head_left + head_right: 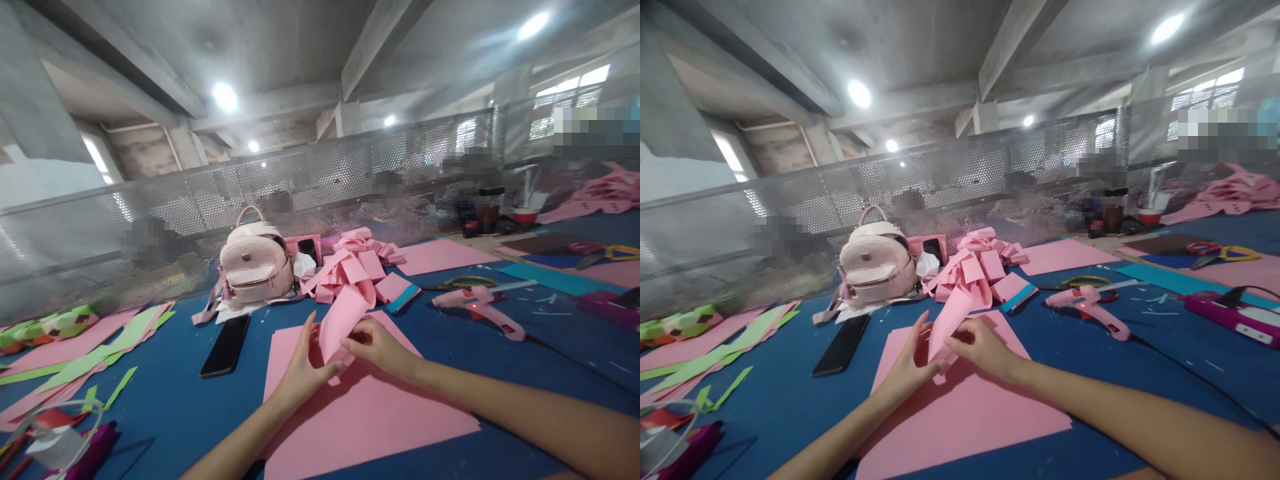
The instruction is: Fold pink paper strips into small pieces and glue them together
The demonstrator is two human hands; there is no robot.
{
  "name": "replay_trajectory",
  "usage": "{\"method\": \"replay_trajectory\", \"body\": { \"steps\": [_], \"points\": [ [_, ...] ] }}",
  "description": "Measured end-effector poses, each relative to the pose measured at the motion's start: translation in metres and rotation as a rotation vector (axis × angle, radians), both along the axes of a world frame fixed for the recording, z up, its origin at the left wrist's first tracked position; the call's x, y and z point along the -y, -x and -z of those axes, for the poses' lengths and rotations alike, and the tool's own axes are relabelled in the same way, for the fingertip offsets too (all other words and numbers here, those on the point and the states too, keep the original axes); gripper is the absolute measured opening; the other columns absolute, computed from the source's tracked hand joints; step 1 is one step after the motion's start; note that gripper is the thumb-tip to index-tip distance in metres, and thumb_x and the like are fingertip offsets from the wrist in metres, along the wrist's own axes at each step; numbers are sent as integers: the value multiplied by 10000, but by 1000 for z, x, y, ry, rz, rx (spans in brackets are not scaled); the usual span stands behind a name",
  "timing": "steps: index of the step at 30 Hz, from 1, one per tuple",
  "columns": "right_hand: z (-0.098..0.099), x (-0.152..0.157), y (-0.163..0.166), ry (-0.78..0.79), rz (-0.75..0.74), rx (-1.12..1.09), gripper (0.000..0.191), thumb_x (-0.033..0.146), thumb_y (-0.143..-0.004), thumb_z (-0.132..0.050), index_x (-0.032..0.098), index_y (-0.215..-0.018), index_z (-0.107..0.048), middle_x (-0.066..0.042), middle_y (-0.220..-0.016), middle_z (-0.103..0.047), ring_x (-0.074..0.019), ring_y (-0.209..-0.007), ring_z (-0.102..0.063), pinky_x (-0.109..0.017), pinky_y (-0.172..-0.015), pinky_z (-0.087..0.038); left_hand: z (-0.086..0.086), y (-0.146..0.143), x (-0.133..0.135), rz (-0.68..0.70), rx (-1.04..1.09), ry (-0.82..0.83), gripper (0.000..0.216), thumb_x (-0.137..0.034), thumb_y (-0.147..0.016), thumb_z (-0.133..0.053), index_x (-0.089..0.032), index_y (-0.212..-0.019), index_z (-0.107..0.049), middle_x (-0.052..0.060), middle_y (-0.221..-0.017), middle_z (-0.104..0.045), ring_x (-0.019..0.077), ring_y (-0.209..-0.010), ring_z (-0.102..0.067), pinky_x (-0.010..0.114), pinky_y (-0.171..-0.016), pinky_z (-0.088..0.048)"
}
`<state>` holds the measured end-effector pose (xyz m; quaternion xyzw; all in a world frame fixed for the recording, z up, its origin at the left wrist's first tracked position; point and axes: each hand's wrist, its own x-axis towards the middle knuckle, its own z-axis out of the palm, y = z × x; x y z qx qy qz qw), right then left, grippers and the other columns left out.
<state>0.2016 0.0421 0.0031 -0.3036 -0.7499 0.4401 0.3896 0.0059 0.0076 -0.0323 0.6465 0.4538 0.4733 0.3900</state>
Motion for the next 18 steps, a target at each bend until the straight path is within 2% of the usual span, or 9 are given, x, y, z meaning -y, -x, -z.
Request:
{"method": "replay_trajectory", "body": {
  "steps": [4, 9, 13, 15, 18],
  "points": [
    [-2, 1, 0, -2, -39, -19, 230, 365, -850, -637, 152, -784, -693, -45, -779, -669, -186, -704, -571, -277, -642, -421, 2, 0, -2, -42, 26, -61, 900, -231, -739, -774, -261, -1509, -308, 142, -1453, -495, 288, -1328, -518, 479, -1106, -425],
    [-1, -1, 1, -52, -4, -41, 213, 332, -866, -648, 165, -735, -668, -24, -768, -632, -165, -702, -548, -270, -650, -413, -7, -2, 4, -59, 15, -151, 727, -324, -844, -715, -283, -1487, -379, 107, -1423, -546, 268, -1337, -518, 454, -1106, -438],
    [2, -2, 2, 4, -5, -62, 225, 368, -863, -662, 158, -782, -672, -31, -800, -645, -174, -723, -556, -279, -664, -417, -18, -4, 15, 22, -131, -203, 509, -394, -963, -553, -266, -1449, -468, 101, -1471, -516, 261, -1456, -369, 476, -1197, -322],
    [2, -1, 2, 27, -17, -54, 237, 388, -868, -655, 155, -839, -687, -44, -823, -671, -192, -757, -578, -289, -687, -428, -20, -4, 19, 61, -191, -167, 491, -423, -1005, -452, -273, -1473, -441, 89, -1520, -471, 245, -1501, -277, 489, -1233, -233],
    [-1, 1, 3, 23, 12, -18, 245, 392, -858, -646, 153, -821, -680, -53, -801, -681, -200, -743, -578, -293, -668, -423, -17, -3, 21, 76, -232, -131, 527, -438, -1022, -389, -293, -1527, -353, 63, -1594, -368, 232, -1523, -202, 500, -1245, -167]
  ]
}}
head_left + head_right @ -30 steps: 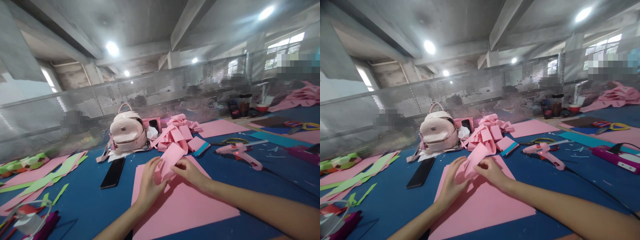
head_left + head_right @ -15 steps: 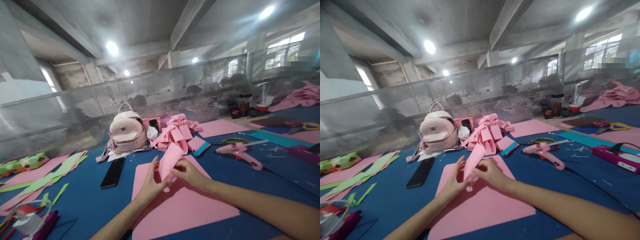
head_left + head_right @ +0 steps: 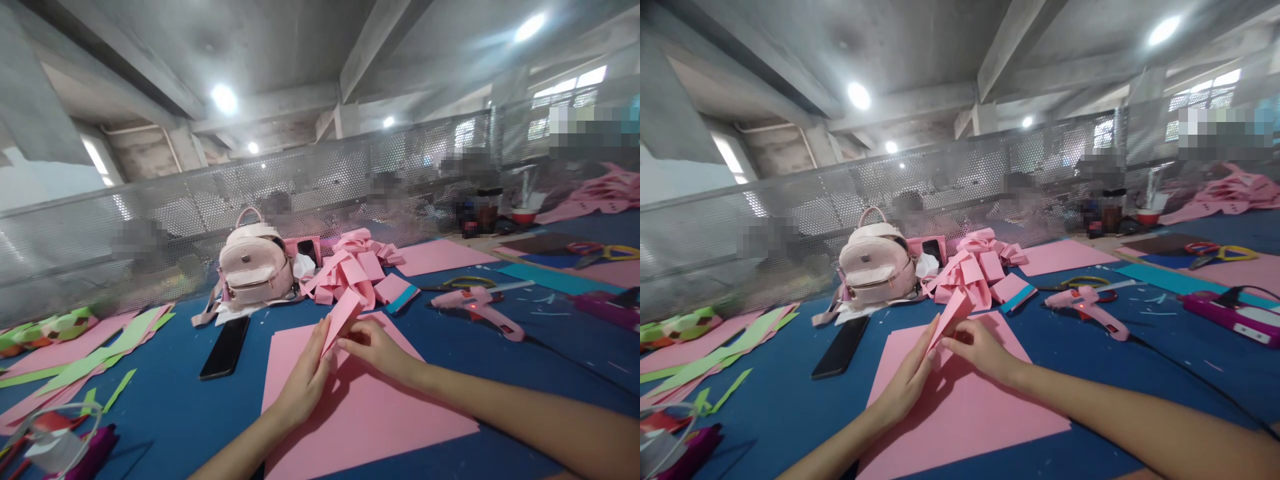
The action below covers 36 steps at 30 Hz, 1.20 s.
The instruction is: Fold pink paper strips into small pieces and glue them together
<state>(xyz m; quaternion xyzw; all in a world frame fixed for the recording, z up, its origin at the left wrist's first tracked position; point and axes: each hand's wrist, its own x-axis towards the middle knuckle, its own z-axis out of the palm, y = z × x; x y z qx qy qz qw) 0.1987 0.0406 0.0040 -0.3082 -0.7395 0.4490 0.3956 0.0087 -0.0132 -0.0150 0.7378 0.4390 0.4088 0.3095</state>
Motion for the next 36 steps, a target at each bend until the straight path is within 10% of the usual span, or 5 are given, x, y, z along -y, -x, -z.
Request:
{"method": "replay_trajectory", "body": {
  "steps": [14, 20, 36],
  "points": [
    [-1, 7, 3, -39, -26, -48, 240, 400, -858, -648, 178, -769, -637, -28, -767, -646, -179, -721, -554, -284, -674, -435, -4, -4, 1, 32, -82, -176, 455, -327, -1038, -359, -288, -1482, -447, 56, -1560, -426, 228, -1486, -317, 484, -1232, -254],
    [3, 6, 2, -57, -27, -27, 259, 410, -875, -645, 171, -775, -652, -31, -771, -647, -171, -706, -571, -273, -646, -432, -8, -7, 1, -120, 57, -298, 190, -263, -966, -538, -231, -1056, -702, 79, -1156, -716, 238, -1115, -653, 402, -979, -514],
    [4, 15, 9, -21, 78, -96, 223, 379, -819, -699, 175, -747, -644, -32, -729, -617, -169, -660, -536, -280, -592, -395, -16, -12, 3, -259, -76, -543, 88, -147, -847, -620, -211, -788, -607, 45, -894, -724, 210, -864, -678, 341, -779, -515]
  ]
}}
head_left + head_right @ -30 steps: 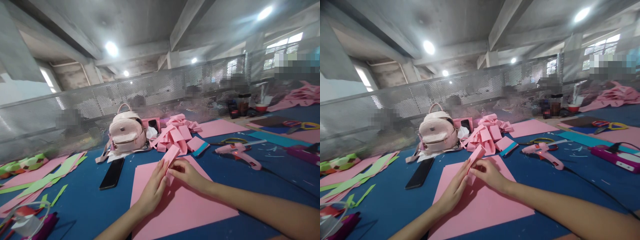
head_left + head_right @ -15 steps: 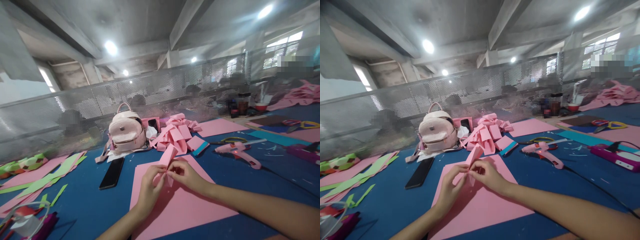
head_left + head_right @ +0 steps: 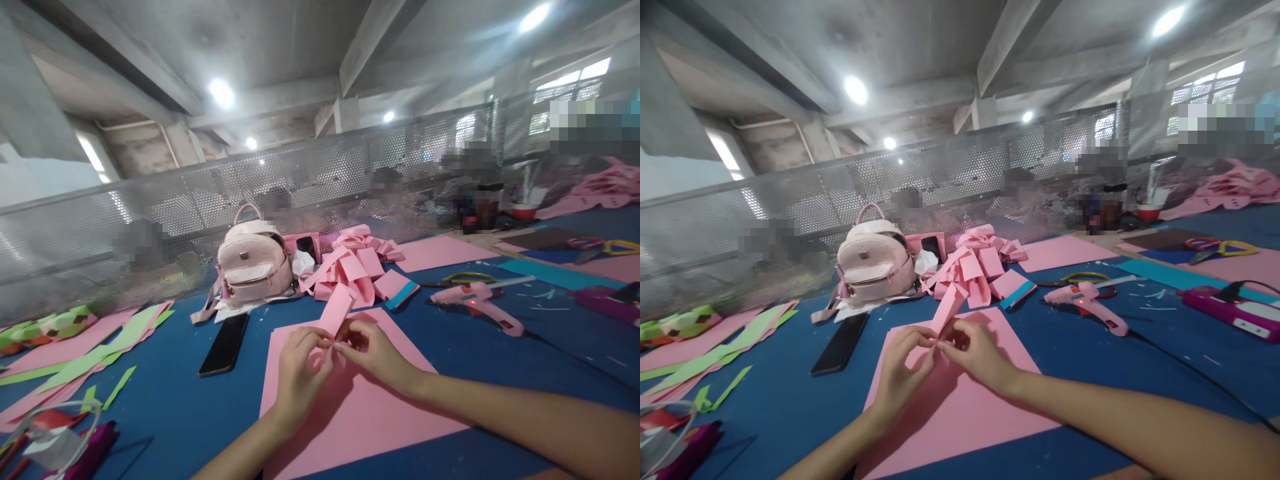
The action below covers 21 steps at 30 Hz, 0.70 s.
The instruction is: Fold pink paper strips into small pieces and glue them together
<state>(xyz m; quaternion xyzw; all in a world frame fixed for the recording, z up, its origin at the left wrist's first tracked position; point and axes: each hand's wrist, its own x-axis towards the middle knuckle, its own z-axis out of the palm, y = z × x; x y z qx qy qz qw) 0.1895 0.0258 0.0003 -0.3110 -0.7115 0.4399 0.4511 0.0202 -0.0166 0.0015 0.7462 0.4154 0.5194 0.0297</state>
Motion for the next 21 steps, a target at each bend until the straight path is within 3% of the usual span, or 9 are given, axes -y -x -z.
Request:
{"method": "replay_trajectory", "body": {
  "steps": [9, 16, 21],
  "points": [
    [0, 0, 0, -6, 26, 10, 277, 440, -810, -707, 173, -764, -652, -50, -745, -636, -183, -668, -557, -294, -602, -417, -2, 3, 0, -5, -95, -51, 133, -76, -821, -633, -209, -826, -634, 31, -925, -740, 201, -868, -683, 329, -777, -502],
    [-1, -1, -2, -90, 47, 10, 235, 391, -830, -708, 180, -741, -651, -22, -716, -624, -163, -647, -547, -277, -589, -407, 7, 2, -1, 19, 15, -4, 109, -115, -823, -682, -223, -814, -668, 11, -928, -753, 200, -872, -690, 328, -785, -494],
    [2, -3, -4, -119, 57, 47, 206, 369, -853, -697, 187, -770, -649, -6, -698, -624, -156, -632, -540, -269, -570, -394, 7, 1, -4, 51, 145, 117, 126, -126, -813, -676, -230, -742, -677, 12, -886, -755, 206, -865, -687, 341, -807, -492]
  ]
}}
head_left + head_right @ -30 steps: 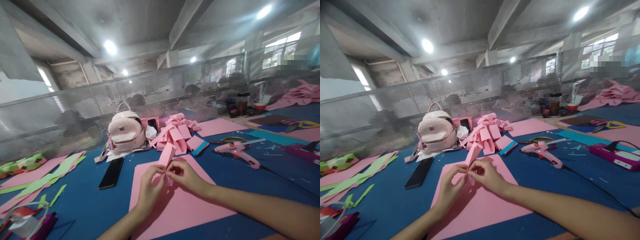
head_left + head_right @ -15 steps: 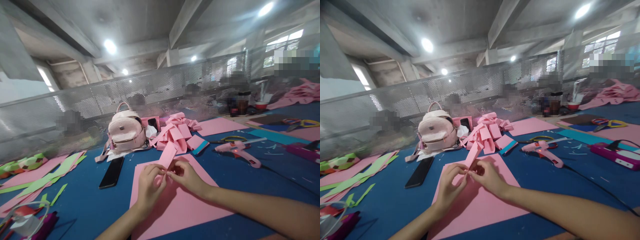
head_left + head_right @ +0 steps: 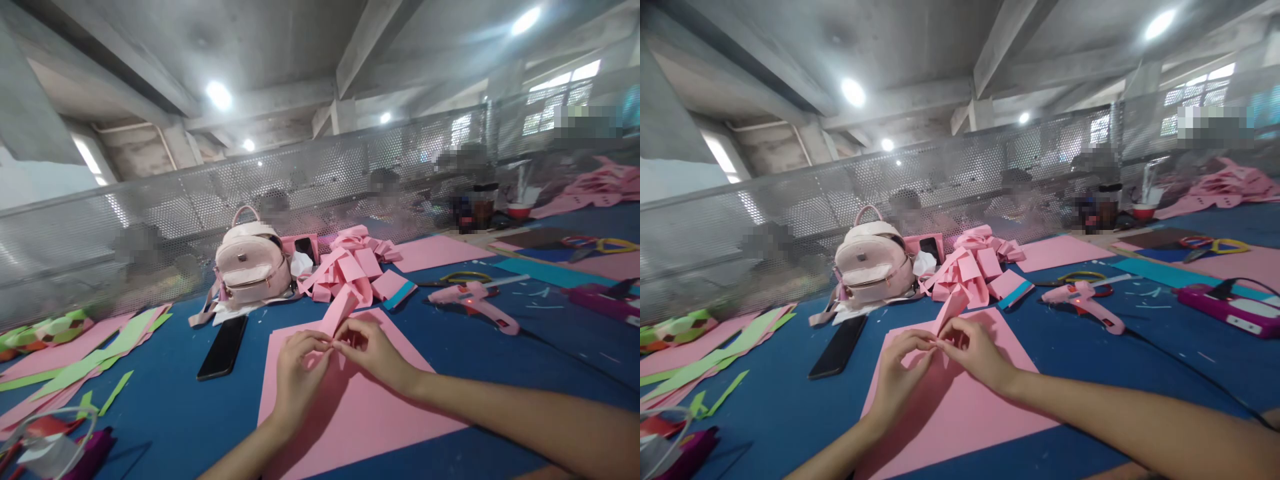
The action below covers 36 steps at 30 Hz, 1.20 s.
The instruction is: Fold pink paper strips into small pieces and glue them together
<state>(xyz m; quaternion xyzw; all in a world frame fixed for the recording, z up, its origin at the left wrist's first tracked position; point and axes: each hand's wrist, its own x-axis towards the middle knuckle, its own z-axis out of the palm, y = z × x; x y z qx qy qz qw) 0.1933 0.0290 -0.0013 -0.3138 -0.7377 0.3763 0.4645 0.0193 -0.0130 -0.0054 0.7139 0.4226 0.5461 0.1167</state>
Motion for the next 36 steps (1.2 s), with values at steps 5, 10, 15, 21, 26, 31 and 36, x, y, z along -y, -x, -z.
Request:
{"method": "replay_trajectory", "body": {
  "steps": [5, 10, 15, 21, 26, 31, 36],
  "points": [
    [3, -2, -2, -65, 24, 54, 140, 301, -875, -691, 197, -799, -634, 0, -751, -648, -158, -676, -567, -264, -589, -403, 1, -1, -2, 29, 112, 95, 122, -141, -785, -664, -230, -702, -679, 24, -861, -738, 208, -864, -683, 345, -813, -502],
    [0, 0, -7, -288, 59, 143, 35, 250, -930, -648, 216, -923, -643, -8, -866, -646, -158, -768, -585, -268, -673, -440, 0, 0, -4, 23, 132, 101, 130, -130, -774, -643, -220, -680, -640, 25, -849, -727, 196, -832, -683, 323, -766, -502],
    [-12, 2, -17, -1066, 227, 334, 235, 188, -971, -594, 287, -1170, -671, -47, -1050, -669, -210, -1023, -560, -354, -910, -393, -15, 11, -5, -95, -246, -170, 152, -107, -813, -677, -219, -736, -611, -17, -882, -743, 182, -820, -659, 343, -776, -412],
    [-21, 3, -15, -1128, 281, 388, 134, 227, -998, -573, 260, -1012, -702, -16, -1102, -727, -203, -1093, -544, -376, -983, -323, -22, 17, -4, -180, -566, -412, 121, -143, -902, -646, -220, -826, -592, -37, -941, -748, 170, -851, -638, 370, -814, -364],
    [-23, 0, -15, -866, 220, 367, 156, 321, -972, -626, 253, -864, -716, -12, -1060, -716, -219, -1048, -558, -402, -947, -311, -15, 12, -4, -212, -602, -394, 132, -122, -876, -665, -223, -818, -603, -37, -920, -748, 174, -836, -642, 386, -830, -344],
    [-20, -5, -17, -806, 132, 365, 156, 308, -969, -633, 250, -854, -722, 7, -906, -719, -200, -936, -570, -397, -909, -321, -10, 10, -6, -200, -505, -289, 152, -120, -848, -706, -236, -784, -631, -49, -882, -746, 165, -811, -642, 378, -828, -345],
    [-18, -8, -17, -760, 87, 344, 254, 367, -992, -590, 241, -812, -719, 8, -862, -721, -188, -891, -575, -400, -901, -320, -7, 10, -6, -172, -401, -147, 156, -143, -834, -745, -240, -742, -666, -45, -863, -752, 163, -816, -653, 367, -812, -347]
  ]
}}
